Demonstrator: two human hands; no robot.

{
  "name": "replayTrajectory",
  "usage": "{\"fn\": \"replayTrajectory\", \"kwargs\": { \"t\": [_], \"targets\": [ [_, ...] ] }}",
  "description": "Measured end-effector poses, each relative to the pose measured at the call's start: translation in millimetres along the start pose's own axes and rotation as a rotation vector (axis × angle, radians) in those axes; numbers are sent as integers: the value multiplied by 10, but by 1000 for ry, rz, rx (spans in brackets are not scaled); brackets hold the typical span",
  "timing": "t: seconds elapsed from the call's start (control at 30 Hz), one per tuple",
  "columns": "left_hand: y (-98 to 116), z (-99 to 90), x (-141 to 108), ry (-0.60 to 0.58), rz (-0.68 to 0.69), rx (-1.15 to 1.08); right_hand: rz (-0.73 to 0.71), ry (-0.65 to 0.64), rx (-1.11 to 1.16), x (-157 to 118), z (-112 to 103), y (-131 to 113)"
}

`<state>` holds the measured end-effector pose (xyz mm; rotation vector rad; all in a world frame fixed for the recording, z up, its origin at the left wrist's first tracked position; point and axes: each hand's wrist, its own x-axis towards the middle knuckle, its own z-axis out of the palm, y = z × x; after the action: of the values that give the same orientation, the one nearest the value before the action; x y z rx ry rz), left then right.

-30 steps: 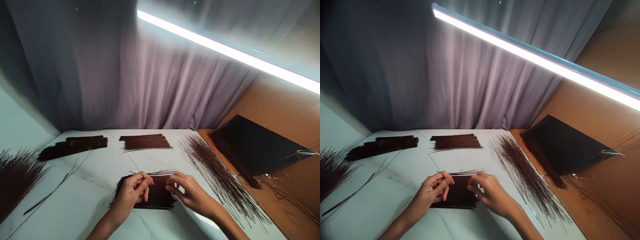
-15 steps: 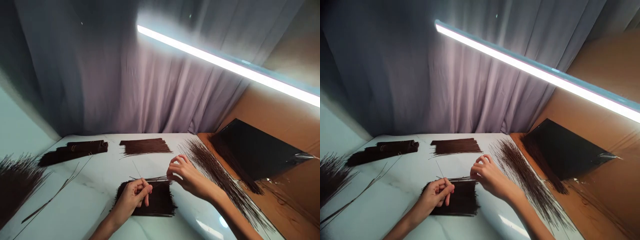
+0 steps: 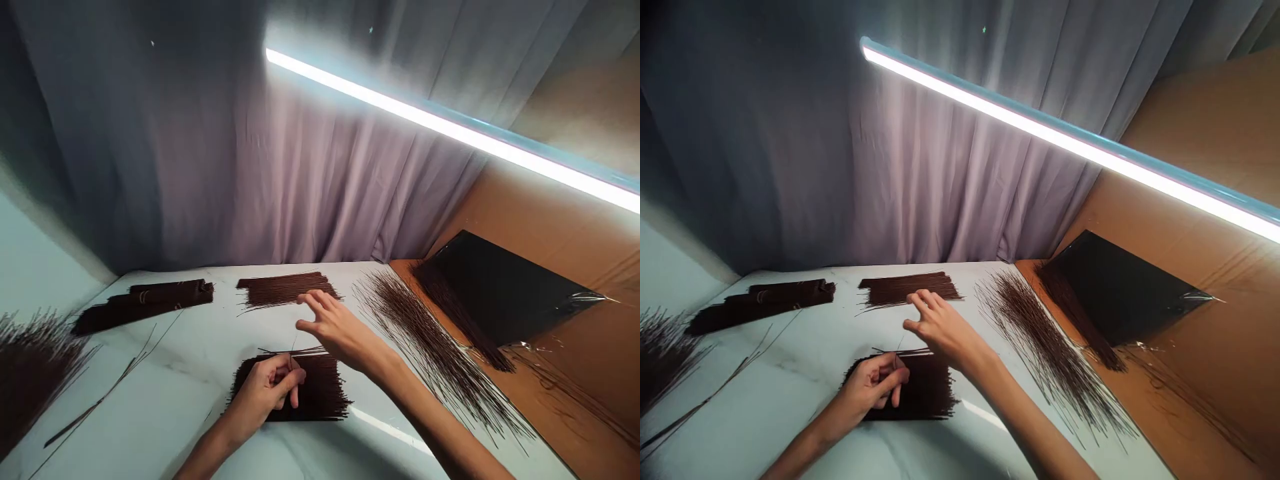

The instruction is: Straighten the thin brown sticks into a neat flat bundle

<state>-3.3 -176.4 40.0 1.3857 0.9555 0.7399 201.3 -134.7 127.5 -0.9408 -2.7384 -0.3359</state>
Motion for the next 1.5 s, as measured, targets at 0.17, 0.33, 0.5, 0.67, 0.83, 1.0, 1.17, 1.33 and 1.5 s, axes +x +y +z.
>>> {"fn": "replayTrajectory", "kwargs": {
  "t": [0.17,0.33,0.5,0.67,0.83,1.0,1.17,1.33,1.5],
  "targets": [
    [-49,-114,81,44,15,46,166,19,141,-358,305,89],
    [-57,-105,70,18,8,85,262,46,184,-480,449,-1],
    [13,-116,12,1,-6,68,428,129,565,-692,385,142],
    [73,-113,-19,-42,-32,32,571,132,1069,-892,435,334],
    [24,-97,4,-53,-52,52,586,232,1137,-848,529,357],
    [10,-68,11,-37,-54,15,602,257,1195,-852,512,368],
    [171,7,4,84,-4,-114,713,395,1147,-808,510,254],
    [450,169,55,352,98,-145,786,540,1102,-510,626,-428],
    [501,434,257,372,139,-275,727,478,1278,-272,611,-928]
  ]
}}
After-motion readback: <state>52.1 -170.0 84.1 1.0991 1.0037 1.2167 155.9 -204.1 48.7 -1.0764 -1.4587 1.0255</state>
